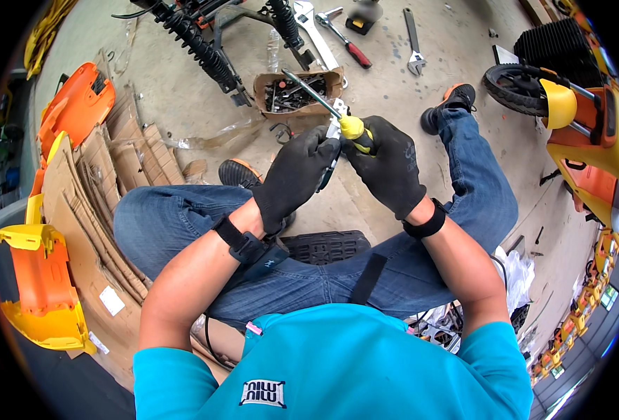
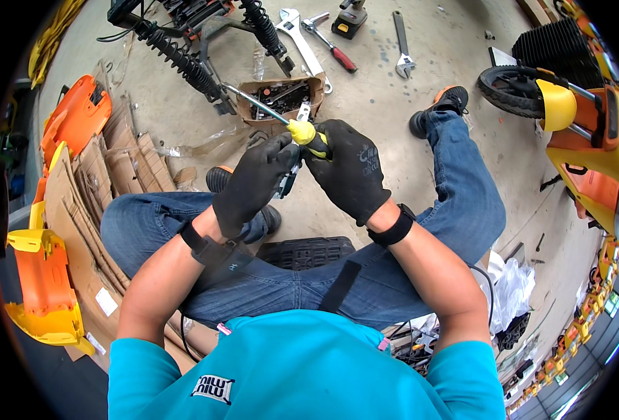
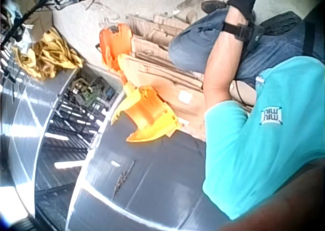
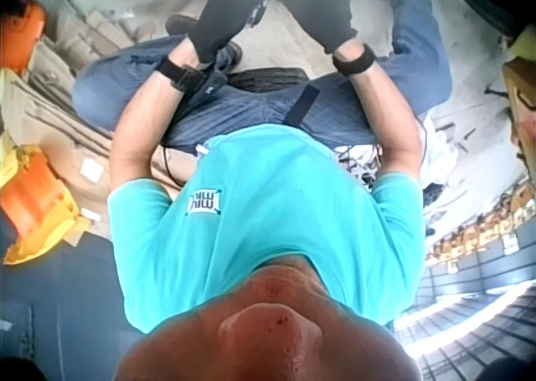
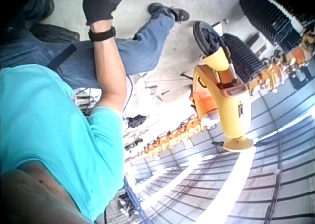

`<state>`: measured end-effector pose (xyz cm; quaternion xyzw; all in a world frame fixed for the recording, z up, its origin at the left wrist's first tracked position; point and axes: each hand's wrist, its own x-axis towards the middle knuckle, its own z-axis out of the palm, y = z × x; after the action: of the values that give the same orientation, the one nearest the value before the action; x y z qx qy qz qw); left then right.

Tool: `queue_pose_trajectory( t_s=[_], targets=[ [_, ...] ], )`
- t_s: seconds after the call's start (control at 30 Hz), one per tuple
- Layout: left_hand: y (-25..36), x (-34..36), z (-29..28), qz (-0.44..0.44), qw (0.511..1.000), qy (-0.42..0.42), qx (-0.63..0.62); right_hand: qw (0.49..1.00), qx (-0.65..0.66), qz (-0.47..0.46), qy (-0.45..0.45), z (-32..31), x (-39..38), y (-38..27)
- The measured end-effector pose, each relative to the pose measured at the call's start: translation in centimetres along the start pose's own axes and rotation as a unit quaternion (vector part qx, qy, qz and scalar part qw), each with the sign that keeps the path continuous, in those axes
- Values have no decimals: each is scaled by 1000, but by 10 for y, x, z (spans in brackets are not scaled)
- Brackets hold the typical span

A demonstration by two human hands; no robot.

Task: The person sits on the floor and uses a screwdriver to work on a small metal mechanical component, alternating between holding the part and driving a screw.

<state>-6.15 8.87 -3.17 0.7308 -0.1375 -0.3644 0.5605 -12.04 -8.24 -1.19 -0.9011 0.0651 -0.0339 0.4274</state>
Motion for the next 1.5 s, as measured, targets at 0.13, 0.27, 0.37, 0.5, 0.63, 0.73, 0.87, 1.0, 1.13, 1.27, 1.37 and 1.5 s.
queue_pose_trajectory(
  t_s=[0.13,0.27,0.37,0.5,0.63,0.73,0.87,1.0,1.13,1.27,1.37,1.5],
  targets=[
    [-4,0,1,36,998,7,45,1000,-18,-1,-15,-1,1,3],
    [-2,-2,-2,31,998,8,44,999,-24,-24,-21,-1,5,13],
    [3,0,-6,-40,999,-12,10,999,-5,-23,-26,0,5,21],
    [2,-2,-7,-90,990,-73,-79,999,41,-1,-23,1,4,20],
    [9,-1,-11,-68,994,-80,-29,998,45,30,-38,0,4,17],
    [-3,0,-11,-120,970,-100,-187,998,55,22,-22,2,3,15],
    [2,1,-12,-139,972,-90,-164,980,161,108,-43,4,3,28],
    [15,1,-15,-142,962,-69,-221,976,164,135,-54,7,0,29],
    [14,5,-21,-92,969,-22,-230,977,152,144,-44,11,2,50],
    [10,8,-28,-88,973,10,-213,973,77,192,-102,19,5,87],
    [12,5,-29,-71,977,-4,-199,959,52,239,-140,25,3,103],
    [14,4,-26,-71,976,7,-205,951,51,263,-152,29,3,107]
  ],
)
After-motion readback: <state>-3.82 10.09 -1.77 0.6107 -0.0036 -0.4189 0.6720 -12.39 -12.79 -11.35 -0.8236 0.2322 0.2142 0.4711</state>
